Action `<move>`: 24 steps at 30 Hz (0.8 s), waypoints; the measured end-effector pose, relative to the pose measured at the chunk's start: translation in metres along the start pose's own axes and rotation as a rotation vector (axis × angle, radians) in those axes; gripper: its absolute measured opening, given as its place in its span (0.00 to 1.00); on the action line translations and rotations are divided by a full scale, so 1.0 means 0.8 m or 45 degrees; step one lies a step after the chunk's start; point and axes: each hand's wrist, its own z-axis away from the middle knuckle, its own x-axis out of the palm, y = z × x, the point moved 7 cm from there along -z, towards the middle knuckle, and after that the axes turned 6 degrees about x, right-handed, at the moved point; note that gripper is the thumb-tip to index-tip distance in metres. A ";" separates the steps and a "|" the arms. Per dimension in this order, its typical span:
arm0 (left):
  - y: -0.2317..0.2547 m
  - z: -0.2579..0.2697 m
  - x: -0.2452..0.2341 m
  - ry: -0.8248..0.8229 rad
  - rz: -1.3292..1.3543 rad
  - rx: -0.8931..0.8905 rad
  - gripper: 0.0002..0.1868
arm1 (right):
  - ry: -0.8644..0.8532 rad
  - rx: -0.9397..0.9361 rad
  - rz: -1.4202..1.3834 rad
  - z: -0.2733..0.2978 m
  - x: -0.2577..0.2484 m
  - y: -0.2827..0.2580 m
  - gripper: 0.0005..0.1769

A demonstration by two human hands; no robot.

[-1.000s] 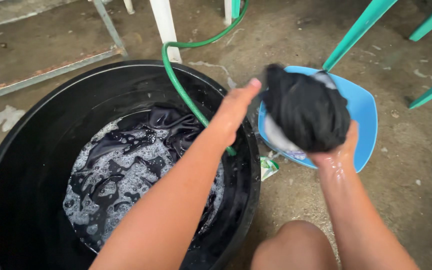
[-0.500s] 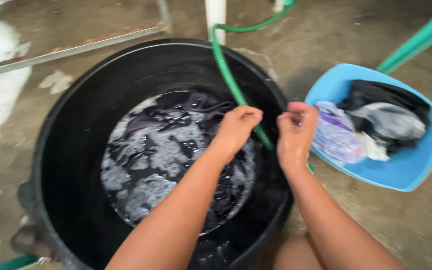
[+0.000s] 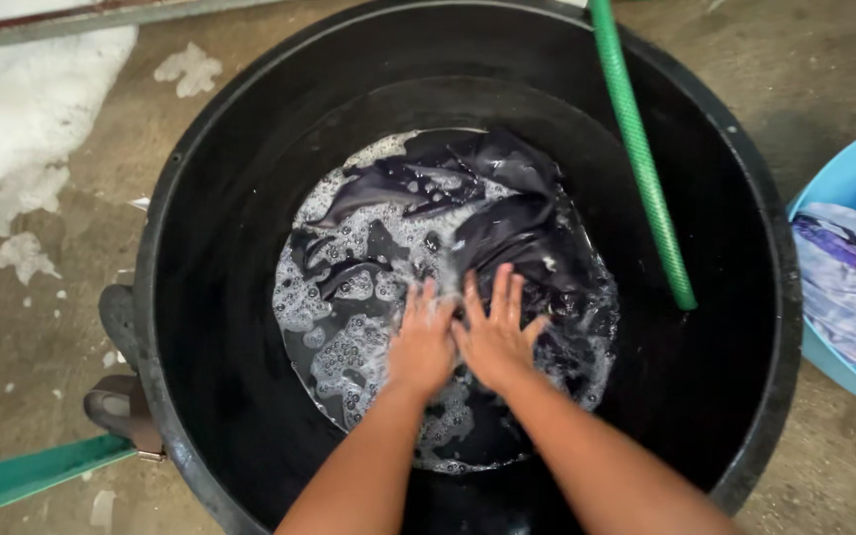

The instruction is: The person washes clothes in a black basin filled with soapy water by hand, then scrubs a pair of brown sandals in the basin, and finally rinses the basin with water from a green hose.

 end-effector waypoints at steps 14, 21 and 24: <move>-0.066 0.068 0.023 -0.727 0.113 -0.357 0.25 | -0.003 0.043 -0.291 0.003 -0.035 0.069 0.39; -0.178 0.000 -0.075 -0.467 0.694 -0.539 0.30 | -0.502 0.250 -1.343 0.019 -0.140 0.059 0.37; -0.193 -0.048 -0.162 -0.291 0.482 -0.601 0.28 | -0.168 -0.223 -1.182 0.019 -0.239 0.046 0.35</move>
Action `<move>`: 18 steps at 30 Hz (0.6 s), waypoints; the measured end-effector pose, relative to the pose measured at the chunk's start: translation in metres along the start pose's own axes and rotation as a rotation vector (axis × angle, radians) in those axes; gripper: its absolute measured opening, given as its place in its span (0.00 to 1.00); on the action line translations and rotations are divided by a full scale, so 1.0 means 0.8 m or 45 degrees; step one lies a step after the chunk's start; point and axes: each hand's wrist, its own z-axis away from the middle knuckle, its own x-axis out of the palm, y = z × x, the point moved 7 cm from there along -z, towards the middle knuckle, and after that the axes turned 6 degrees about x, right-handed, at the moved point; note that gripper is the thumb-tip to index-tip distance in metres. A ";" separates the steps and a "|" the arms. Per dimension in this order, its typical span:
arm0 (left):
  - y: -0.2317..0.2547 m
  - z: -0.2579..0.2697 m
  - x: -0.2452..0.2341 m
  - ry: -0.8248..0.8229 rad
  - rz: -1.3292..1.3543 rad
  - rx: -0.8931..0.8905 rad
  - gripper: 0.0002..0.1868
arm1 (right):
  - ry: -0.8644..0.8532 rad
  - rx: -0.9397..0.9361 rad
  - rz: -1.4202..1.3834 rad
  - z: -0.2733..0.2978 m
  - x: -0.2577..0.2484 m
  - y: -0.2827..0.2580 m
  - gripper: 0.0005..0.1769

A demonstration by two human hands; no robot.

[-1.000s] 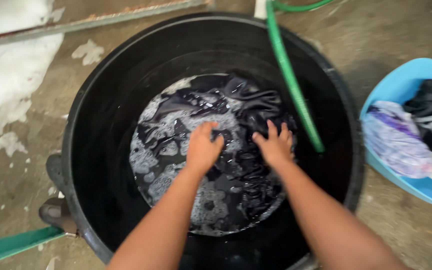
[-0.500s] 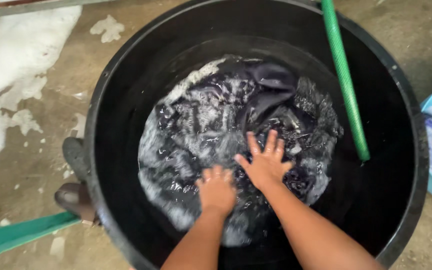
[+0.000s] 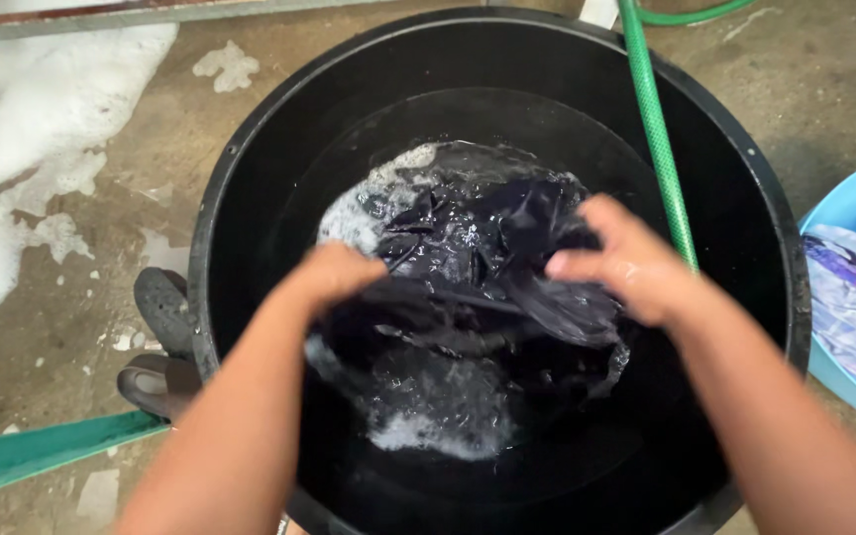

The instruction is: The person washes clothes in a black basin filled with soapy water by hand, then scrubs a pair of brown sandals in the basin, and finally rinses the basin with water from a green hose.

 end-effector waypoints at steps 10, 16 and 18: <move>0.105 0.054 0.098 0.223 -0.677 0.273 0.36 | 0.508 0.124 0.652 -0.072 0.014 0.137 0.47; 0.085 0.069 0.188 -0.200 -0.632 0.409 0.39 | 0.274 0.003 1.261 -0.049 0.149 0.175 0.56; 0.037 0.070 0.158 -0.238 -0.553 0.257 0.38 | 0.100 0.129 1.484 -0.049 0.111 0.180 0.56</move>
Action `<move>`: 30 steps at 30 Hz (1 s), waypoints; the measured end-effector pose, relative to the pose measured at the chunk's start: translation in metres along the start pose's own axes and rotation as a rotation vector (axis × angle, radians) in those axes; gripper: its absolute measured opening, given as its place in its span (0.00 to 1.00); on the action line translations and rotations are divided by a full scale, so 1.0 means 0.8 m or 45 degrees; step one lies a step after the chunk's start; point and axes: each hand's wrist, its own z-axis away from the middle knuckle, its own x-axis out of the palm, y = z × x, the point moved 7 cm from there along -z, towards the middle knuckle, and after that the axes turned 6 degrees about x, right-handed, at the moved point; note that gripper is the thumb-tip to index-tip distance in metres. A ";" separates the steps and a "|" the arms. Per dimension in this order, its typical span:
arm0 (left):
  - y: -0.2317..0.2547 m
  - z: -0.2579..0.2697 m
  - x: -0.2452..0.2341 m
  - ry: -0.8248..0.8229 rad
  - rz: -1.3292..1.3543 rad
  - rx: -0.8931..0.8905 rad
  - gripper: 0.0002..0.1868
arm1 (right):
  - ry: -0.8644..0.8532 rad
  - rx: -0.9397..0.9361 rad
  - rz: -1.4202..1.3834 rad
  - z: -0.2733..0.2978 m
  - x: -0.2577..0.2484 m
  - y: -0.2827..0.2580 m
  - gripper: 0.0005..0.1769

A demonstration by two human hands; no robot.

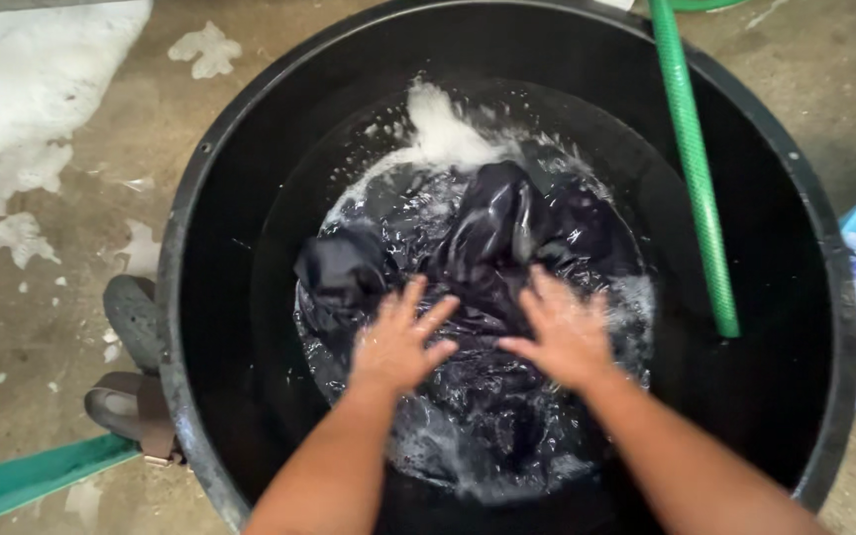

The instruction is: The person washes clothes in a black basin filled with soapy water by hand, then scrubs a pair of brown sandals in the basin, and finally rinses the basin with water from a green hose.

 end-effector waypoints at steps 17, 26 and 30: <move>0.048 0.031 0.030 -0.410 -0.002 -0.215 0.25 | 0.884 0.616 -0.434 0.079 -0.030 -0.004 0.22; 0.122 -0.004 -0.095 0.481 -0.310 0.442 0.29 | 0.683 0.665 -0.622 0.060 -0.029 0.029 0.26; 0.031 -0.036 -0.051 0.176 -0.115 0.063 0.30 | 0.160 0.384 -0.354 0.072 -0.009 -0.032 0.39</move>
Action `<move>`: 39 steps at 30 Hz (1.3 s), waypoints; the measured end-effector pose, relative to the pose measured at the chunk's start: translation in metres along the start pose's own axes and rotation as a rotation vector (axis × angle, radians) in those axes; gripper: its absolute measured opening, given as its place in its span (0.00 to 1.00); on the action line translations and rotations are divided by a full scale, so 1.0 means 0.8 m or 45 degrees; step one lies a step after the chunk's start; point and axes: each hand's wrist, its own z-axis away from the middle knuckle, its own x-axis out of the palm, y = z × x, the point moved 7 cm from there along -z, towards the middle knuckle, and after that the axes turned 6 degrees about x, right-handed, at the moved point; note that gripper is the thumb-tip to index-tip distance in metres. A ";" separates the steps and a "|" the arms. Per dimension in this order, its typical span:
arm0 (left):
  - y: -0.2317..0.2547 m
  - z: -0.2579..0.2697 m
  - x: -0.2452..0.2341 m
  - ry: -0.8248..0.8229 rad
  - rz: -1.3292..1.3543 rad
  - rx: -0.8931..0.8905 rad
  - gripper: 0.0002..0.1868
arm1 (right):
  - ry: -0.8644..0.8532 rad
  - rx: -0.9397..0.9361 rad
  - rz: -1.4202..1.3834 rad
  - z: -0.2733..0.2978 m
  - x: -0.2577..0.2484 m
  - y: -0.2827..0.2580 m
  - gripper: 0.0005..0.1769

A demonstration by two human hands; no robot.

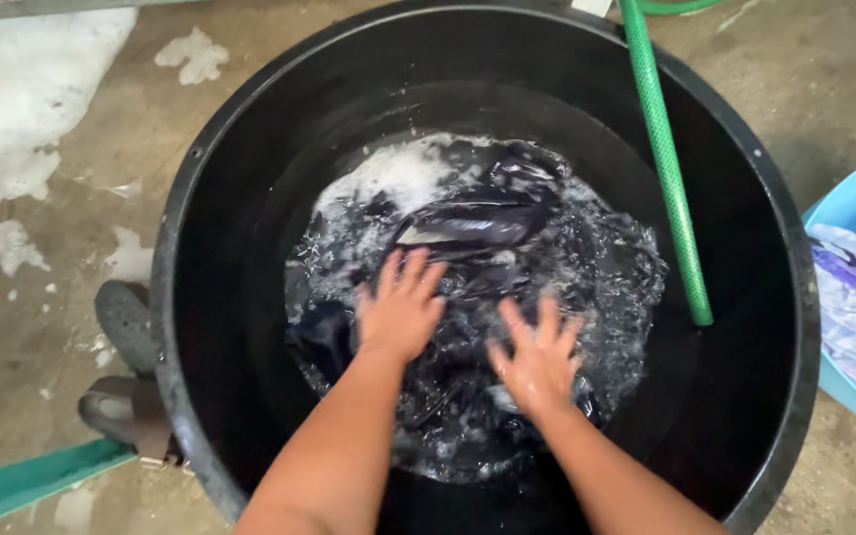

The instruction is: The person washes clothes in a black basin filled with soapy water by hand, then scrubs a pair of brown sandals in the basin, and finally rinses the basin with water from a green hose.

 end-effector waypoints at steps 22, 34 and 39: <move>0.008 0.096 0.044 0.050 0.726 0.096 0.87 | 0.465 -0.733 -0.806 -0.018 -0.240 -0.054 0.14; 0.063 -0.061 -0.027 0.463 1.358 -0.222 0.21 | 0.170 -0.894 -2.282 0.064 -0.443 -0.003 0.14; 0.052 -0.051 -0.084 0.627 2.211 0.096 0.12 | 0.868 -0.563 -1.165 -0.004 -0.373 0.066 0.07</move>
